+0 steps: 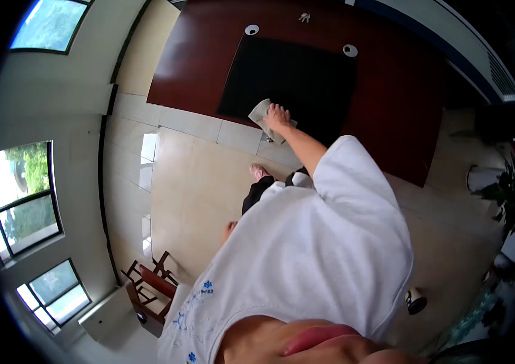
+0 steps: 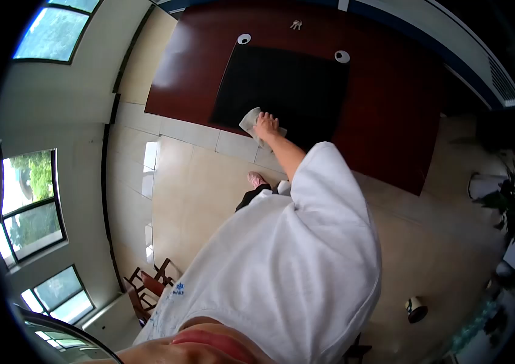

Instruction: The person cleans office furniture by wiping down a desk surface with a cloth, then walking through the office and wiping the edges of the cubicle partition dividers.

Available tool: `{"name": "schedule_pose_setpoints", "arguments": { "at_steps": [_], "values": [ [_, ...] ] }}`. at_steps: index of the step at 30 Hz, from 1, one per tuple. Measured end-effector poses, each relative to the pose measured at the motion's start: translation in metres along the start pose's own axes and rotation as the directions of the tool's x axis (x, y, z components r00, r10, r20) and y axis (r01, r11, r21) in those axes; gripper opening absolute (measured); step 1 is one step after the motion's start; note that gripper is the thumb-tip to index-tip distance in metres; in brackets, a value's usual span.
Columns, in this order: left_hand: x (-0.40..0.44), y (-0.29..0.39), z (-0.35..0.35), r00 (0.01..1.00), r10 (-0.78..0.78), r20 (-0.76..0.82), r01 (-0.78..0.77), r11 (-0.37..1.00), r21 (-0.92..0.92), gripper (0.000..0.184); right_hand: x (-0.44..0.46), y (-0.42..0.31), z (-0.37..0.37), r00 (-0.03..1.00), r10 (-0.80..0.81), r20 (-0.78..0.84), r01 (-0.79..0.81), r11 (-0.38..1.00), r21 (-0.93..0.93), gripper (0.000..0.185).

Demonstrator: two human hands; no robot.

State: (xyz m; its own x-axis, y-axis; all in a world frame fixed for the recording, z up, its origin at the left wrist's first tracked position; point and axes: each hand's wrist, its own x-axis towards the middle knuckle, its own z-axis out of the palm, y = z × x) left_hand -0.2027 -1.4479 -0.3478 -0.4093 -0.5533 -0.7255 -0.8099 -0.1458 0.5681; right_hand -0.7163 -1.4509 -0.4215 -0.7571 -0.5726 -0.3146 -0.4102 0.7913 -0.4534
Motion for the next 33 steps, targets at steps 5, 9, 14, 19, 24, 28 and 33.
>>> {"name": "schedule_pose_setpoints", "arguments": {
  "at_steps": [5, 9, 14, 19, 24, 28, 33],
  "values": [
    [0.123, 0.061, -0.11, 0.967, 0.116, 0.226, -0.117, 0.993, -0.008, 0.033, -0.07, 0.099, -0.031, 0.872, 0.424, -0.243, -0.392, 0.904, 0.169, 0.053],
    [0.166, 0.08, -0.195, 0.985, 0.148, 0.088, -0.144, 0.988, -0.05, 0.032, -0.148, 0.197, -0.024, 0.48, 0.812, -0.333, -0.764, 0.573, 0.296, 0.058],
    [0.203, 0.023, -0.266, 0.943, -0.309, 0.121, 0.321, 0.942, -0.096, 0.025, -0.206, 0.229, -0.046, 0.314, 0.949, -0.003, -0.875, 0.29, 0.387, 0.069],
    [0.177, -0.019, -0.289, 0.872, 0.19, 0.452, -0.474, 0.566, 0.675, 0.028, -0.139, 0.188, -0.055, 0.393, 0.918, 0.061, -0.842, 0.332, 0.425, 0.068],
    [0.172, -0.003, -0.242, 0.978, -0.088, 0.187, 0.038, 0.966, 0.256, 0.029, 0.011, 0.059, -0.022, 0.769, 0.61, -0.191, -0.576, 0.791, 0.205, 0.063],
    [0.178, 0.045, -0.198, 0.991, -0.098, 0.091, 0.095, 0.995, 0.043, 0.03, 0.067, -0.074, 0.004, 0.958, 0.013, -0.288, -0.044, 0.994, -0.103, 0.052],
    [0.193, 0.095, -0.149, 0.999, -0.025, 0.044, 0.021, 0.996, 0.088, 0.032, 0.083, -0.135, 0.044, 0.886, -0.399, -0.236, 0.388, 0.917, -0.091, 0.051]
  ]
}}
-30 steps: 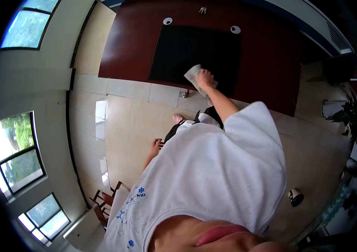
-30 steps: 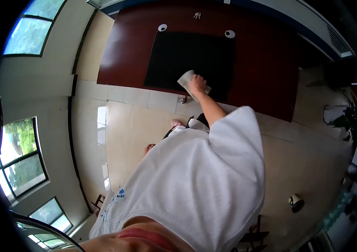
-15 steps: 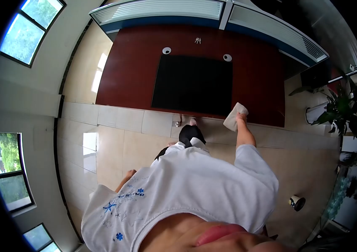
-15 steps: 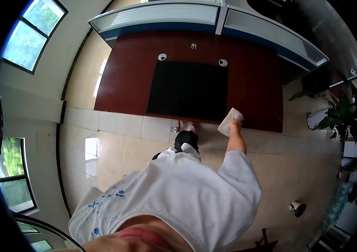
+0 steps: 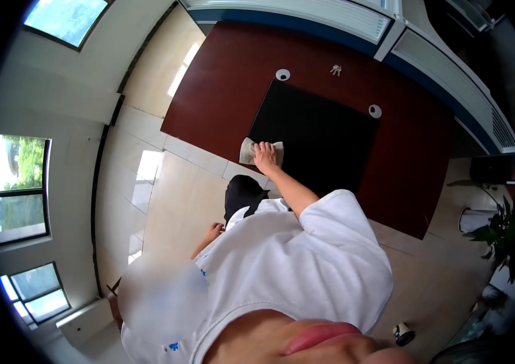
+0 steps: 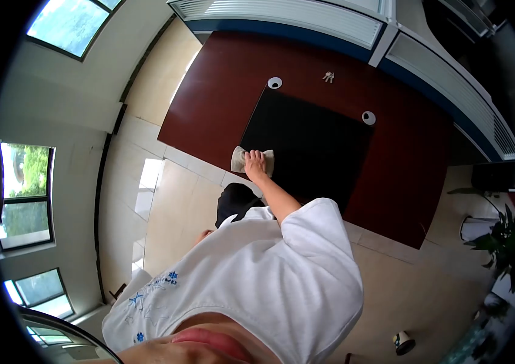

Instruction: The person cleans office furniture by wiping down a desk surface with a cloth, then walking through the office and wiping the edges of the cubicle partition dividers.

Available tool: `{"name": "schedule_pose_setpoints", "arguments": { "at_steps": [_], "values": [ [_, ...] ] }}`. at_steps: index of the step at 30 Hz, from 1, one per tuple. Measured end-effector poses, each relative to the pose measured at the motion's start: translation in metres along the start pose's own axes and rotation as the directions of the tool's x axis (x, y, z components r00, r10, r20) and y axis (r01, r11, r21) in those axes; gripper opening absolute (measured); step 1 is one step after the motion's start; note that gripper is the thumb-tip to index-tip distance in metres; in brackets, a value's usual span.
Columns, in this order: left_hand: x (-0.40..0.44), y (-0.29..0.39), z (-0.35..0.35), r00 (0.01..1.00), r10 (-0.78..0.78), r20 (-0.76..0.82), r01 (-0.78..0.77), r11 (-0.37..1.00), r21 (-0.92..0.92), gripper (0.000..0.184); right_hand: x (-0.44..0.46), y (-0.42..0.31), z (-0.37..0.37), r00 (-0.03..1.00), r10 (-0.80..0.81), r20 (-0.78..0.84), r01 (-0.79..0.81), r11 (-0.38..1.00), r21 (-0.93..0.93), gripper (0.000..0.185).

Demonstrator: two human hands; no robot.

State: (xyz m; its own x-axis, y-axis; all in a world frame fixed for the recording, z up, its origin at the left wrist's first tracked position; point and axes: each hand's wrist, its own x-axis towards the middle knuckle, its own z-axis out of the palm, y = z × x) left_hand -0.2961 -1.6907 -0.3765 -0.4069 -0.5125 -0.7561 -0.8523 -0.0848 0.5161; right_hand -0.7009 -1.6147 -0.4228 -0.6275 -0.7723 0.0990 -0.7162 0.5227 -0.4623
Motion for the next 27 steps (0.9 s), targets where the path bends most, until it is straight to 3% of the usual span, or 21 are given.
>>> {"name": "schedule_pose_setpoints", "arguments": {
  "at_steps": [2, 4, 6, 9, 10, 12, 14, 16, 18, 19, 21, 24, 26, 27],
  "values": [
    [0.021, 0.02, 0.006, 0.995, 0.089, 0.049, -0.097, 0.979, 0.179, 0.034, 0.003, 0.01, -0.008, 0.998, -0.053, 0.047, 0.052, 0.999, 0.009, 0.053],
    [0.044, 0.041, 0.011, 0.991, 0.127, 0.037, -0.132, 0.966, 0.221, 0.032, 0.0, 0.045, -0.022, 0.994, -0.043, 0.101, 0.042, 0.999, 0.019, 0.057],
    [0.081, 0.052, 0.007, 0.984, 0.156, 0.089, -0.171, 0.966, 0.193, 0.031, -0.017, 0.09, -0.052, 0.999, 0.045, 0.023, -0.046, 0.998, 0.046, 0.055],
    [0.112, 0.1, -0.007, 0.99, 0.086, 0.112, -0.112, 0.96, 0.258, 0.034, -0.065, 0.156, -0.099, 0.929, 0.335, -0.153, -0.336, 0.942, 0.025, 0.052],
    [0.14, 0.108, -0.01, 0.987, 0.052, 0.151, -0.098, 0.944, 0.316, 0.036, -0.086, 0.178, -0.112, 0.866, 0.434, -0.248, -0.446, 0.895, 0.006, 0.052],
    [0.195, 0.108, -0.022, 0.971, 0.213, 0.107, -0.238, 0.834, 0.497, 0.043, -0.137, 0.216, -0.128, 0.68, 0.637, -0.364, -0.676, 0.737, 0.027, 0.051],
    [0.238, 0.132, -0.037, 0.976, 0.21, -0.051, -0.17, 0.893, 0.417, 0.047, -0.185, 0.242, -0.141, 0.446, 0.817, -0.365, -0.856, 0.509, 0.095, 0.056],
    [0.261, 0.178, -0.051, 0.971, 0.184, -0.152, -0.11, 0.909, 0.402, 0.064, -0.217, 0.251, -0.147, 0.202, 0.889, -0.411, -0.947, 0.285, 0.15, 0.057],
    [0.272, 0.222, -0.05, 0.965, 0.052, -0.256, 0.036, 0.945, 0.325, 0.09, -0.222, 0.247, -0.152, -0.027, 0.921, -0.388, -0.975, 0.06, 0.212, 0.057],
    [0.27, 0.251, -0.054, 0.982, -0.124, -0.14, 0.163, 0.932, 0.322, 0.115, -0.213, 0.239, -0.156, -0.131, 0.928, -0.349, -0.97, -0.048, 0.237, 0.056],
    [0.258, 0.285, -0.042, 0.962, -0.248, -0.113, 0.27, 0.921, 0.28, 0.122, -0.185, 0.229, -0.144, -0.311, 0.904, -0.293, -0.933, -0.233, 0.273, 0.057],
    [0.276, 0.282, -0.022, 0.927, -0.358, -0.109, 0.374, 0.867, 0.329, 0.133, -0.122, 0.226, -0.101, -0.218, 0.888, -0.405, -0.966, -0.138, 0.218, 0.057],
    [0.294, 0.272, -0.016, 0.892, -0.405, -0.201, 0.445, 0.706, 0.551, 0.131, -0.051, 0.186, -0.101, 0.043, 0.935, -0.351, -0.989, 0.09, 0.119, 0.054],
    [0.308, 0.263, -0.015, 0.882, -0.43, -0.194, 0.44, 0.602, 0.666, 0.132, -0.025, 0.169, -0.084, 0.322, 0.855, -0.407, -0.928, 0.371, 0.046, 0.052]
  ]
}}
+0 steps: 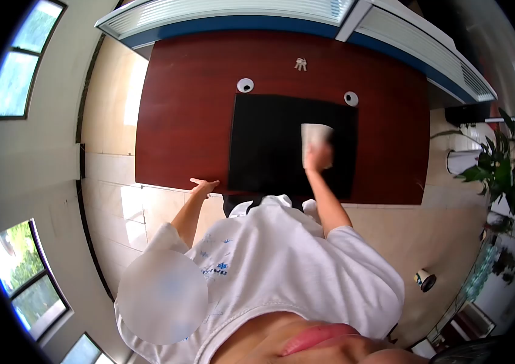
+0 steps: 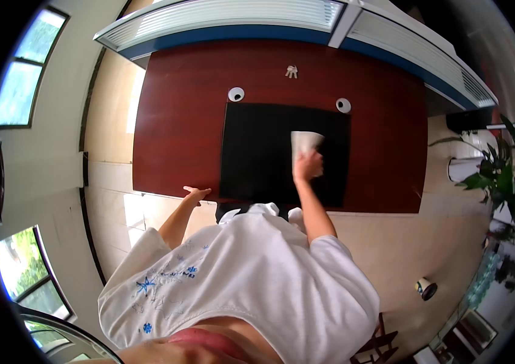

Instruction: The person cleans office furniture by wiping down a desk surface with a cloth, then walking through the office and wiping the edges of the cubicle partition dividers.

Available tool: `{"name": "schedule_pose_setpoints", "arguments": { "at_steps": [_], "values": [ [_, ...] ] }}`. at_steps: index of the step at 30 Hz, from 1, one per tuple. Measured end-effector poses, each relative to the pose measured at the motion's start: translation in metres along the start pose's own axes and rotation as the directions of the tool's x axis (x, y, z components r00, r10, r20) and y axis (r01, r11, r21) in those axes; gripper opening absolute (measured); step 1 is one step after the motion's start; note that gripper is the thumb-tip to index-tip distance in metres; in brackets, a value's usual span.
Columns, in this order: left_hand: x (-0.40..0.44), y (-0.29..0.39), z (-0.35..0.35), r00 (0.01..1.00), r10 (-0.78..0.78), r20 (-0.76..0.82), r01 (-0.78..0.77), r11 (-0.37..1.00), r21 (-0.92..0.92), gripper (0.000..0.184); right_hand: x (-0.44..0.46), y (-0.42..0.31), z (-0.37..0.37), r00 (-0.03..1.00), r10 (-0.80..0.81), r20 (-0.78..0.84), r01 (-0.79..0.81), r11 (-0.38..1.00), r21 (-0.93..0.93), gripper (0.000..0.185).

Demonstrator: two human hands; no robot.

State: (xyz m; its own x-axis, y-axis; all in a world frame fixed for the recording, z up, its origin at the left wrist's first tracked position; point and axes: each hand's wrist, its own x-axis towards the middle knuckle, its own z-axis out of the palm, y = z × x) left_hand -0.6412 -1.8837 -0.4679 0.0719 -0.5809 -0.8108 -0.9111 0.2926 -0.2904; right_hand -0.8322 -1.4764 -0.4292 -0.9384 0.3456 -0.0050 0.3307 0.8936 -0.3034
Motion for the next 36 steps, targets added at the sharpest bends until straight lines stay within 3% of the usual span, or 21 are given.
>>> {"name": "schedule_pose_setpoints", "arguments": {
  "at_steps": [1, 2, 3, 5, 7, 8, 10, 12, 14, 15, 16, 19, 20, 22, 23, 24, 28, 29, 30, 34, 36],
  "values": [
    [0.002, -0.001, 0.002, 0.997, 0.004, -0.082, -0.004, 1.0, -0.002, 0.143, -0.005, -0.029, 0.018, 0.955, -0.292, -0.051, 0.294, 0.955, 0.041, 0.05],
    [0.002, -0.001, 0.004, 0.986, 0.009, -0.164, -0.009, 1.0, -0.004, 0.154, -0.019, -0.067, 0.02, 0.888, -0.459, 0.028, 0.452, 0.882, 0.132, 0.048],
    [-0.033, -0.016, -0.016, 0.983, 0.116, -0.142, -0.09, 0.979, 0.182, 0.143, -0.039, -0.108, 0.018, 0.787, -0.61, 0.093, 0.578, 0.781, 0.237, 0.046],
    [0.0, -0.044, 0.001, 0.886, 0.371, -0.279, -0.274, 0.903, 0.331, 0.146, -0.076, -0.167, 0.022, 0.562, -0.802, 0.205, 0.739, 0.597, 0.311, 0.048],
    [0.002, -0.058, -0.01, 0.862, 0.492, -0.123, -0.452, 0.855, 0.252, 0.141, -0.104, -0.196, 0.058, 0.32, -0.94, 0.119, 0.871, 0.341, 0.353, 0.053],
    [0.026, -0.069, 0.003, 0.794, 0.589, -0.152, -0.56, 0.805, 0.197, 0.138, -0.1, -0.206, 0.062, 0.263, -0.958, 0.114, 0.884, 0.287, 0.369, 0.054],
    [0.035, -0.077, 0.003, 0.769, 0.628, -0.115, -0.628, 0.777, 0.041, 0.133, -0.088, -0.213, 0.067, 0.166, -0.979, 0.116, 0.893, 0.2, 0.404, 0.056],
    [0.008, -0.068, -0.011, 0.822, 0.569, 0.001, -0.568, 0.821, -0.062, 0.13, -0.053, -0.204, 0.067, 0.271, -0.96, 0.067, 0.913, 0.279, 0.296, 0.054],
    [0.008, -0.066, -0.014, 0.834, 0.552, 0.023, -0.552, 0.834, 0.007, 0.127, -0.001, -0.191, 0.033, 0.54, -0.815, 0.209, 0.799, 0.574, 0.178, 0.044],
    [0.015, -0.066, -0.009, 0.841, 0.539, 0.042, -0.54, 0.841, 0.036, 0.126, 0.029, -0.166, 0.04, 0.612, -0.791, 0.008, 0.779, 0.605, 0.165, 0.04],
    [0.021, -0.066, -0.004, 0.849, 0.525, 0.062, -0.529, 0.846, 0.066, 0.125, 0.057, -0.141, 0.032, 0.699, -0.715, 0.005, 0.709, 0.694, 0.124, 0.039],
    [-0.007, -0.055, -0.014, 0.882, 0.395, 0.258, -0.408, 0.913, -0.001, 0.125, 0.129, -0.04, -0.009, 0.882, -0.467, 0.058, 0.467, 0.884, 0.012, 0.039],
    [-0.018, -0.048, -0.019, 0.892, 0.347, 0.29, -0.396, 0.909, 0.131, 0.125, 0.143, 0.002, -0.019, 0.93, -0.367, 0.032, 0.368, 0.93, -0.007, 0.039],
    [-0.041, -0.039, -0.022, 0.919, 0.316, 0.234, -0.347, 0.932, 0.105, 0.115, 0.161, 0.08, -0.039, 0.991, -0.135, -0.02, 0.134, 0.991, -0.03, 0.041],
    [-0.045, -0.036, -0.02, 0.933, 0.297, 0.202, -0.317, 0.945, 0.076, 0.106, 0.157, 0.117, -0.048, 0.999, -0.004, -0.039, 0.003, 0.999, -0.032, 0.042],
    [-0.018, -0.036, -0.018, 0.853, 0.37, 0.368, -0.497, 0.791, 0.357, 0.091, 0.151, 0.156, -0.052, 0.993, 0.078, -0.093, -0.083, 0.995, -0.06, 0.044],
    [0.015, -0.051, 0.003, 0.91, 0.373, 0.18, -0.394, 0.913, 0.103, 0.093, 0.082, 0.255, -0.073, 0.919, 0.366, -0.147, -0.379, 0.923, -0.072, 0.048],
    [-0.021, -0.052, -0.006, 0.926, 0.368, 0.086, -0.374, 0.926, 0.06, 0.109, 0.065, 0.271, -0.072, 0.904, 0.402, -0.144, -0.415, 0.906, -0.082, 0.049],
    [0.007, -0.061, 0.005, 0.896, 0.44, 0.053, -0.444, 0.891, 0.1, 0.129, 0.048, 0.279, -0.075, 0.9, 0.412, -0.139, -0.428, 0.897, -0.114, 0.049],
    [-0.028, -0.07, 0.001, 0.888, 0.458, -0.029, -0.454, 0.886, 0.089, 0.126, 0.057, 0.269, -0.078, 0.826, 0.563, -0.021, -0.555, 0.807, -0.201, 0.054],
    [-0.043, -0.068, -0.005, 0.916, 0.402, -0.006, -0.394, 0.902, 0.177, 0.125, 0.09, 0.247, -0.074, 0.628, 0.777, 0.028, -0.771, 0.627, -0.108, 0.056]
  ]
}}
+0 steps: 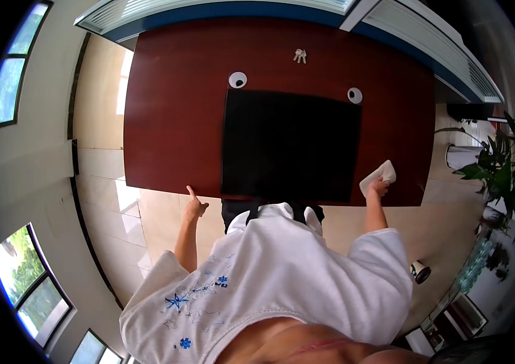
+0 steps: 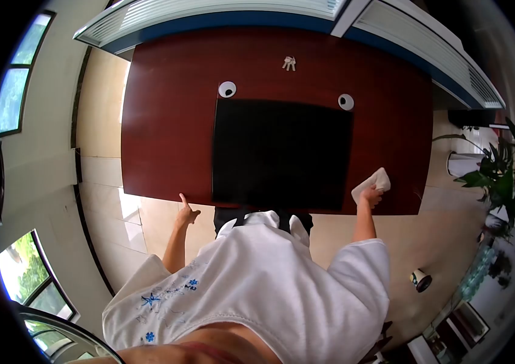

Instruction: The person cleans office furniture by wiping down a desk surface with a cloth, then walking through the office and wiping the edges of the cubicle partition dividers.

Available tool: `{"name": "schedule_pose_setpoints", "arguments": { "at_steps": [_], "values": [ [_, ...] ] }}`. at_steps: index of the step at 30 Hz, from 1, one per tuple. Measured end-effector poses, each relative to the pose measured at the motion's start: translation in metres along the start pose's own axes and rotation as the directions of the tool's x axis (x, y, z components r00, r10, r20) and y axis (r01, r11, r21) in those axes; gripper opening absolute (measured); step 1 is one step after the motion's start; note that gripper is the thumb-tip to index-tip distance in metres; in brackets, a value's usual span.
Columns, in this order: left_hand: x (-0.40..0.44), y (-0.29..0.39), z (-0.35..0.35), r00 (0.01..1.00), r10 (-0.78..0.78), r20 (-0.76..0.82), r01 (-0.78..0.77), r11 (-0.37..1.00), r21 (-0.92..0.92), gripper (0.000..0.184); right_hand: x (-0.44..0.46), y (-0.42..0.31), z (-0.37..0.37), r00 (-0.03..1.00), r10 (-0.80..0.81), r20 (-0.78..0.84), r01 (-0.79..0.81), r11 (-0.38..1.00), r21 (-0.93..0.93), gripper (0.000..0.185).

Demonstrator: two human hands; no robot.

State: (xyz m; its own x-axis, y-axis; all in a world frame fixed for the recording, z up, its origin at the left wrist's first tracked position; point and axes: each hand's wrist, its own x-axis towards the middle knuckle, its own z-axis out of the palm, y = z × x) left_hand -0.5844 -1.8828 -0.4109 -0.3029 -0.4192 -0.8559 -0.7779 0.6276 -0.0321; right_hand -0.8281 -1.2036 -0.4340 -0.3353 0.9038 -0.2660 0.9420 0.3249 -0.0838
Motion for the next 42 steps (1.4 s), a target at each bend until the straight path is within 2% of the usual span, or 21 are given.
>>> {"name": "schedule_pose_setpoints", "arguments": {
  "at_steps": [1, 2, 3, 6, 7, 9, 11, 12, 14, 15, 16, 19, 21, 23, 27, 29, 33, 34, 35, 37, 42],
  "values": [
    [-0.003, 0.006, -0.004, 1.0, -0.024, 0.012, 0.023, 0.999, 0.043, 0.124, 0.004, -0.025, 0.001, 0.992, 0.13, 0.009, -0.13, 0.988, 0.089, 0.056],
    [-0.012, 0.012, -0.009, 0.999, -0.026, 0.018, 0.027, 1.0, -0.014, 0.124, 0.038, -0.036, 0.024, 0.973, 0.197, 0.123, -0.221, 0.95, 0.221, 0.056],
    [-0.012, 0.011, -0.007, 1.0, -0.018, 0.016, 0.018, 1.0, -0.014, 0.125, 0.051, -0.061, 0.032, 0.969, 0.189, 0.158, -0.225, 0.941, 0.251, 0.057],
    [0.008, -0.002, 0.008, 1.0, 0.018, -0.014, -0.019, 0.999, -0.037, 0.128, -0.014, -0.187, 0.016, 0.996, -0.085, 0.03, 0.084, 0.996, 0.038, 0.053],
    [0.007, -0.003, 0.005, 0.999, 0.033, -0.01, -0.033, 0.997, -0.069, 0.128, -0.034, -0.226, 0.022, 0.982, -0.188, 0.031, 0.189, 0.981, -0.037, 0.051],
    [0.003, -0.002, 0.002, 0.999, 0.047, -0.001, -0.047, 0.989, -0.142, 0.127, -0.092, -0.299, 0.059, 0.892, -0.438, -0.114, 0.44, 0.898, -0.014, 0.049],
    [0.007, -0.009, 0.015, 0.981, 0.129, -0.142, -0.15, 0.977, -0.15, 0.126, -0.18, -0.35, 0.086, 0.693, -0.707, -0.142, 0.709, 0.704, -0.044, 0.045],
    [0.004, -0.009, 0.012, 0.986, 0.111, -0.122, -0.13, 0.979, -0.157, 0.126, -0.237, -0.364, 0.088, 0.539, -0.831, -0.14, 0.836, 0.548, -0.03, 0.039],
    [-0.007, 0.004, 0.001, 0.991, 0.075, -0.11, -0.087, 0.99, -0.109, 0.121, -0.332, -0.375, 0.11, 0.247, -0.961, -0.128, 0.969, 0.247, 0.012, 0.03],
    [-0.006, 0.006, 0.001, 0.992, 0.076, -0.104, -0.086, 0.991, -0.099, 0.121, -0.37, -0.371, 0.131, 0.054, -0.974, -0.218, 0.993, 0.03, 0.112, 0.027],
    [-0.008, 0.007, -0.001, 0.992, 0.077, -0.1, -0.085, 0.992, -0.088, 0.121, -0.409, -0.366, 0.144, -0.076, -0.987, -0.141, 0.989, -0.093, 0.118, 0.029],
    [-0.004, 0.013, -0.006, 0.996, 0.057, -0.075, -0.055, 0.998, 0.022, 0.123, -0.501, -0.327, 0.171, -0.284, -0.949, -0.134, 0.942, -0.302, 0.148, 0.043],
    [-0.002, 0.022, -0.02, 0.999, -0.006, 0.039, 0.008, 0.999, -0.051, 0.124, -0.524, -0.304, 0.17, -0.411, -0.912, 0.016, 0.887, -0.396, 0.238, 0.048],
    [0.005, 0.018, -0.019, 0.992, -0.036, 0.123, 0.057, 0.983, -0.173, 0.124, -0.522, -0.29, 0.162, -0.458, -0.889, 0.0, 0.851, -0.438, 0.288, 0.047],
    [0.018, 0.007, -0.007, 0.997, 0.036, 0.073, -0.022, 0.983, -0.183, 0.126, -0.461, -0.278, 0.135, -0.556, -0.83, 0.032, 0.813, -0.536, 0.228, 0.049],
    [0.013, 0.003, -0.009, 0.992, 0.065, 0.105, -0.04, 0.974, -0.225, 0.127, -0.403, -0.268, 0.121, -0.531, -0.847, -0.036, 0.837, -0.531, 0.134, 0.048],
    [0.01, 0.0, -0.005, 0.989, 0.073, 0.131, -0.037, 0.965, -0.26, 0.124, -0.272, -0.217, 0.07, -0.151, -0.982, -0.116, 0.981, -0.163, 0.108, 0.043],
    [0.032, -0.017, 0.011, 0.973, 0.178, 0.145, -0.136, 0.956, -0.259, 0.125, -0.236, -0.197, 0.064, -0.054, -0.99, -0.134, 0.992, -0.068, 0.103, 0.044],
    [0.037, -0.019, 0.017, 0.974, 0.182, 0.134, -0.143, 0.956, -0.255, 0.126, -0.204, -0.174, 0.06, 0.038, -0.988, -0.149, 0.995, 0.024, 0.096, 0.046],
    [0.045, -0.018, 0.023, 0.987, 0.147, 0.059, -0.131, 0.967, -0.219, 0.129, -0.149, -0.125, 0.045, 0.251, -0.959, -0.131, 0.965, 0.237, 0.109, 0.051],
    [0.041, -0.006, 0.03, 0.993, -0.006, -0.121, -0.017, 0.981, -0.191, 0.134, -0.091, 0.002, 0.024, 0.598, -0.788, -0.149, 0.8, 0.598, 0.048, 0.061]
  ]
}}
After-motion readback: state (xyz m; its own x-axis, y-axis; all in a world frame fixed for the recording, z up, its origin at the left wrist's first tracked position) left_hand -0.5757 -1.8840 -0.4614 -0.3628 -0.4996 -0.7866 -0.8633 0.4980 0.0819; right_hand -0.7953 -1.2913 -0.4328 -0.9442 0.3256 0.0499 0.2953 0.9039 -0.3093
